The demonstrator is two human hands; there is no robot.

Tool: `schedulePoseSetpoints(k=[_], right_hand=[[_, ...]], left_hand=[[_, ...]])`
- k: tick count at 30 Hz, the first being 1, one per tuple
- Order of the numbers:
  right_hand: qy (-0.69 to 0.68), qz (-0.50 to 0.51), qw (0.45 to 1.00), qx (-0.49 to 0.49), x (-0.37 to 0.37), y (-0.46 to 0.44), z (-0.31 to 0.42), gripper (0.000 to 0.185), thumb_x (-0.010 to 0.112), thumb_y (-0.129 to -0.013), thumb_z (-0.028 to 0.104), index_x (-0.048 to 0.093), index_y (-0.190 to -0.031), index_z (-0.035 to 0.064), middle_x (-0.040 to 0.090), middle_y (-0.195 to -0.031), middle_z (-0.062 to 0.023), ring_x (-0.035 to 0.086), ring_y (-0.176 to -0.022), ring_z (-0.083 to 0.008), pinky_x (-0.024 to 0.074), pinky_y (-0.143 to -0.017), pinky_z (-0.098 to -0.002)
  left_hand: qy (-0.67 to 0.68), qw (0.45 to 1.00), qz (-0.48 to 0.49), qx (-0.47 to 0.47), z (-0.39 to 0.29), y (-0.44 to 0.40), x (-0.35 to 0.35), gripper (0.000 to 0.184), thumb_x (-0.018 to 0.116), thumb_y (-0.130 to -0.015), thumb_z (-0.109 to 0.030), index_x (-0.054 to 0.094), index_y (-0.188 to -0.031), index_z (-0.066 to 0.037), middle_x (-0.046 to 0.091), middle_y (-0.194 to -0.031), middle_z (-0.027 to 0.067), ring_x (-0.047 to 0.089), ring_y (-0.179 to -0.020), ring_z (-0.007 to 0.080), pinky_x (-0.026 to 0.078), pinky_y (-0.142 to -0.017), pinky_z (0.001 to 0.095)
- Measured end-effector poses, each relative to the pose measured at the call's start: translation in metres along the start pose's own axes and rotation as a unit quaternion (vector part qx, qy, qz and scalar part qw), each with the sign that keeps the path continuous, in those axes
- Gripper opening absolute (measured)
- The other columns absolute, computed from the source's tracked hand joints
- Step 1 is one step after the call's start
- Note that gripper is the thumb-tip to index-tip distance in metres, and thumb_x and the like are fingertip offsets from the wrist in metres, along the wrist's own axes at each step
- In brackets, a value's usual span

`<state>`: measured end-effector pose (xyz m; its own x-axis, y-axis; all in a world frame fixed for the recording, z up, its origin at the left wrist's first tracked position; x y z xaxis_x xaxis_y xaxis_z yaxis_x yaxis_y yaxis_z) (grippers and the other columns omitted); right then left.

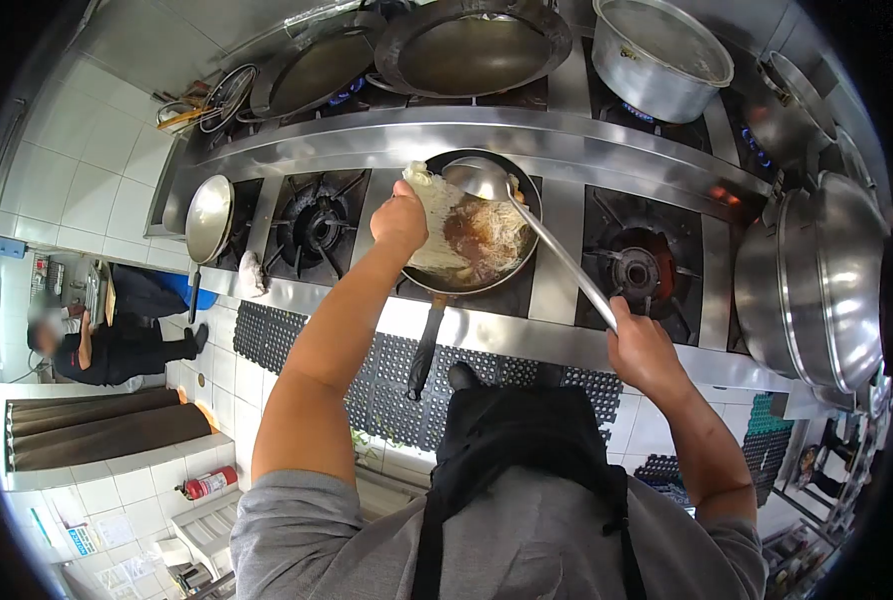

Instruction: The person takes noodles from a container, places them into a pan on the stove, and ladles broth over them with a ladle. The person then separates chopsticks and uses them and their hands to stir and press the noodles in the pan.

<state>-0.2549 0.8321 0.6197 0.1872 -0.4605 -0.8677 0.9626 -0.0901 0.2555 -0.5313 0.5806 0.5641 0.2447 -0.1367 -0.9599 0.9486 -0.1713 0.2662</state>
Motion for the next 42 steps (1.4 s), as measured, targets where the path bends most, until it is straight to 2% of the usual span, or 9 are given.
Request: schedulePoseSetpoints(k=[6,18,30,33,42], right_hand=[[-0.012,0.004,0.999,0.039,-0.002,-0.003,-0.003,0.015,0.049,-0.083,0.009,0.042,-0.095,0.0010,0.061,-0.074,-0.0220,0.059,-0.071,-0.0427,0.0470,-0.067,-0.0512],[-0.025,-0.033,0.999,0.025,0.006,0.000,-0.013,0.015,0.051,-0.083,0.008,0.043,-0.094,0.0009,0.061,-0.070,-0.0215,0.061,-0.069,-0.0414,0.0485,-0.064,-0.0506],[-0.016,-0.046,0.999,0.023,0.018,0.000,-0.023,0.017,0.052,-0.081,0.008,0.042,-0.093,0.0003,0.060,-0.069,-0.0219,0.061,-0.067,-0.0413,0.0494,-0.063,-0.0496],[-0.025,-0.041,0.999,0.025,0.021,-0.001,-0.024,0.019,0.053,-0.081,0.007,0.041,-0.095,0.0005,0.060,-0.068,-0.0216,0.060,-0.067,-0.0414,0.0493,-0.062,-0.0498],[-0.034,-0.041,0.998,0.017,0.028,0.000,-0.028,0.022,0.054,-0.081,0.008,0.040,-0.096,0.0006,0.060,-0.068,-0.0211,0.060,-0.067,-0.0414,0.0490,-0.061,-0.0504]], left_hand=[[-0.016,1.000,-0.006,0.010,-0.012,-0.003,-0.003,0.042,0.058,-0.081,-0.014,0.033,-0.109,0.006,0.062,-0.102,0.0218,0.064,-0.094,0.0304,0.052,-0.078,0.0363],[-0.065,0.997,-0.023,0.030,-0.033,-0.005,-0.001,0.033,0.053,-0.086,-0.014,0.037,-0.107,0.006,0.064,-0.098,0.0204,0.066,-0.089,0.0285,0.054,-0.073,0.0359],[-0.083,0.994,-0.052,0.053,-0.043,-0.004,0.003,0.034,0.053,-0.085,-0.014,0.038,-0.106,0.009,0.064,-0.095,0.0209,0.066,-0.087,0.0278,0.055,-0.069,0.0337],[-0.059,0.996,-0.055,0.031,-0.042,-0.009,0.009,0.035,0.058,-0.081,-0.012,0.036,-0.104,0.003,0.064,-0.095,0.0219,0.066,-0.089,0.0306,0.054,-0.073,0.0371],[-0.069,0.996,-0.054,0.034,-0.045,-0.005,0.007,0.033,0.057,-0.081,-0.011,0.036,-0.101,0.003,0.063,-0.094,0.0229,0.066,-0.087,0.0314,0.054,-0.073,0.0377]])
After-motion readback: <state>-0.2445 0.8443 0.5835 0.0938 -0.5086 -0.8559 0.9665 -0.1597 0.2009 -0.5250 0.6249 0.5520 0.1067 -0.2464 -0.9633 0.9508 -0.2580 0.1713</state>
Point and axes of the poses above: each hand's wrist, its own y-axis away from the middle knuckle, its own x-axis out of the palm, z = x × y, the point moved 2 cm from there along -y, towards the middle knuckle
